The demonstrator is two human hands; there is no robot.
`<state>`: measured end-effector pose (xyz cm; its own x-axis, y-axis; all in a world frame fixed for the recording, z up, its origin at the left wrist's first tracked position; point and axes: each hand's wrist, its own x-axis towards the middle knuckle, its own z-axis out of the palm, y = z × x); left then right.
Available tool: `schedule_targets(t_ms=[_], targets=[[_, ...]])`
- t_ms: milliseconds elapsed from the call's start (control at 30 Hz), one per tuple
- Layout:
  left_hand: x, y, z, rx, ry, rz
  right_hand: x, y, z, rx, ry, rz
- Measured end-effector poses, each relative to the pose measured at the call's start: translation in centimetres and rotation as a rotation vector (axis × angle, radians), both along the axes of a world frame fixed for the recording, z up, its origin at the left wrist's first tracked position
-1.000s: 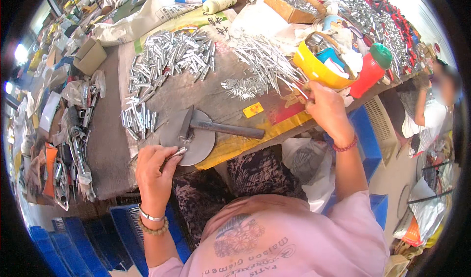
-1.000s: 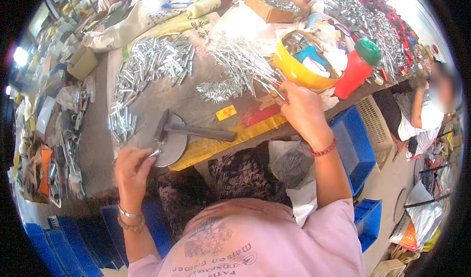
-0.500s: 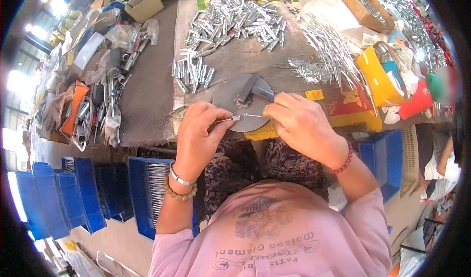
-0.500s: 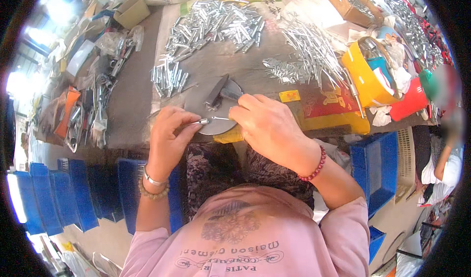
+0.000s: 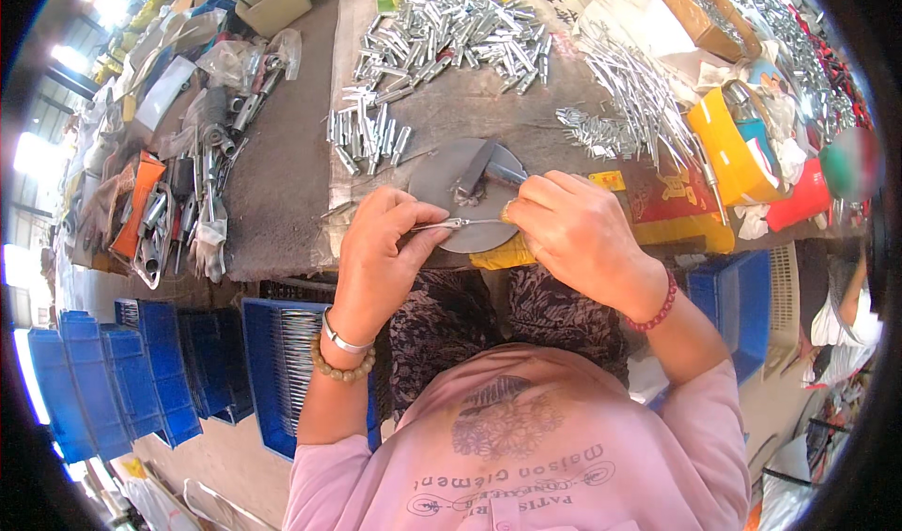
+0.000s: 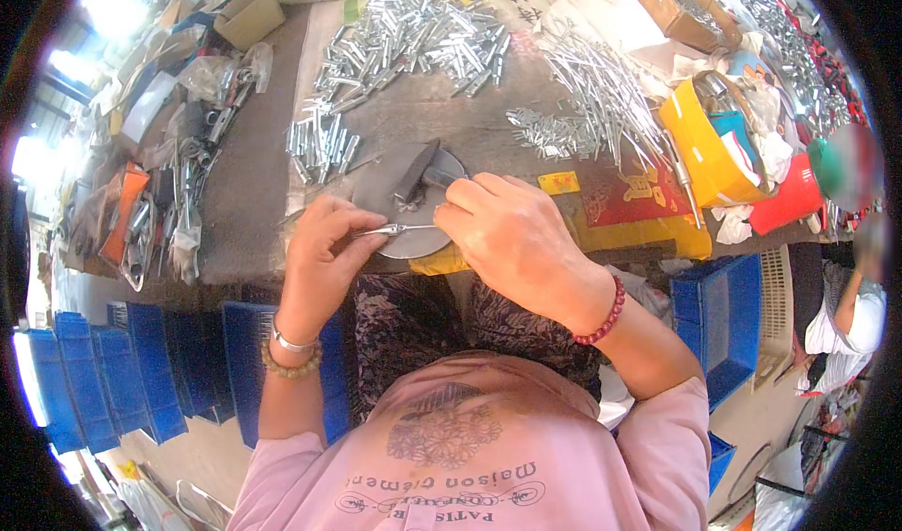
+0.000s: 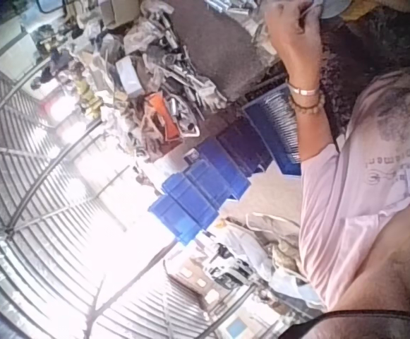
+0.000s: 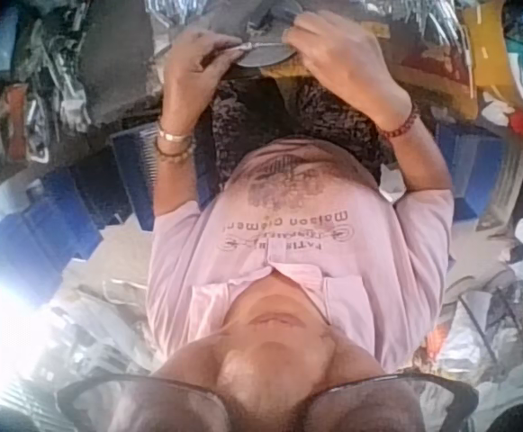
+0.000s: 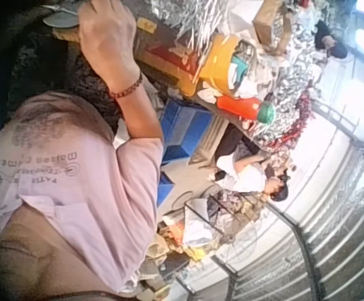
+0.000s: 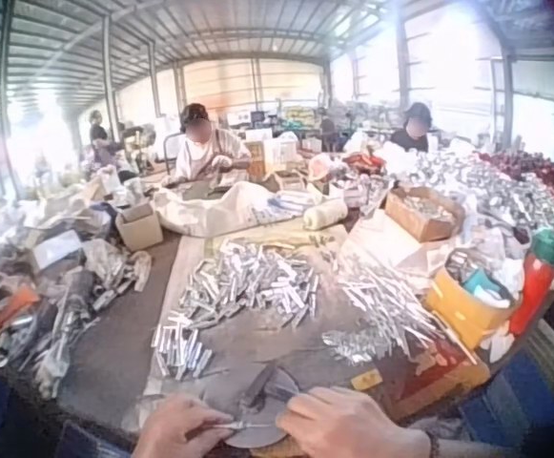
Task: Manually assemble and secure metal components using a hammer and anvil plate at a industrial workbench.
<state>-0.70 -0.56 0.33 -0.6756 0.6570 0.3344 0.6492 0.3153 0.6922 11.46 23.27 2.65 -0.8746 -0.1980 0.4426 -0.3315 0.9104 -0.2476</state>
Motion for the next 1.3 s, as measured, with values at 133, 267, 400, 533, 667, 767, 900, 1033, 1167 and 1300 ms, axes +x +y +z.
schedule_targets(t_ms=[133, 267, 400, 533, 667, 767, 900, 1033, 1167, 1300], targets=[[0.1, 0.2, -0.5, 0.049, -0.011, 0.027, -0.4, 0.2, -0.2, 0.000, 0.010, 0.017], [0.2, 0.4, -0.8, 0.066, 0.002, 0.027, -0.9, 0.4, -0.5, -0.004, 0.010, 0.045], [0.3, 0.4, -0.8, 0.099, 0.002, 0.006, -1.4, 0.1, -0.7, 0.025, 0.024, 0.081], [0.5, 0.3, -0.3, 0.050, 0.051, 0.007, -1.0, 0.2, -0.4, -0.045, 0.048, 0.065], [0.6, 0.2, -0.2, 0.030, 0.075, 0.015, -1.0, 5.1, -0.1, -0.089, 0.132, -0.297], [0.6, 0.2, 0.0, 0.025, 0.090, 0.016, -1.3, 8.7, -0.8, -0.082, 0.054, -0.467], [0.6, 0.3, -0.1, 0.024, 0.078, 0.018, -3.8, 9.7, -1.9, -0.051, 0.065, -0.448], [0.8, 0.3, -0.2, 0.040, 0.057, 0.022, -5.8, 10.8, -3.5, 0.017, 0.079, -0.422], [1.0, 0.2, -0.4, 0.040, 0.036, 0.037, -4.8, 10.2, -3.4, 0.041, 0.028, -0.374], [0.9, 0.3, -0.5, 0.038, 0.077, 0.028, -1.7, 8.6, -1.9, 0.046, -0.029, -0.335]])
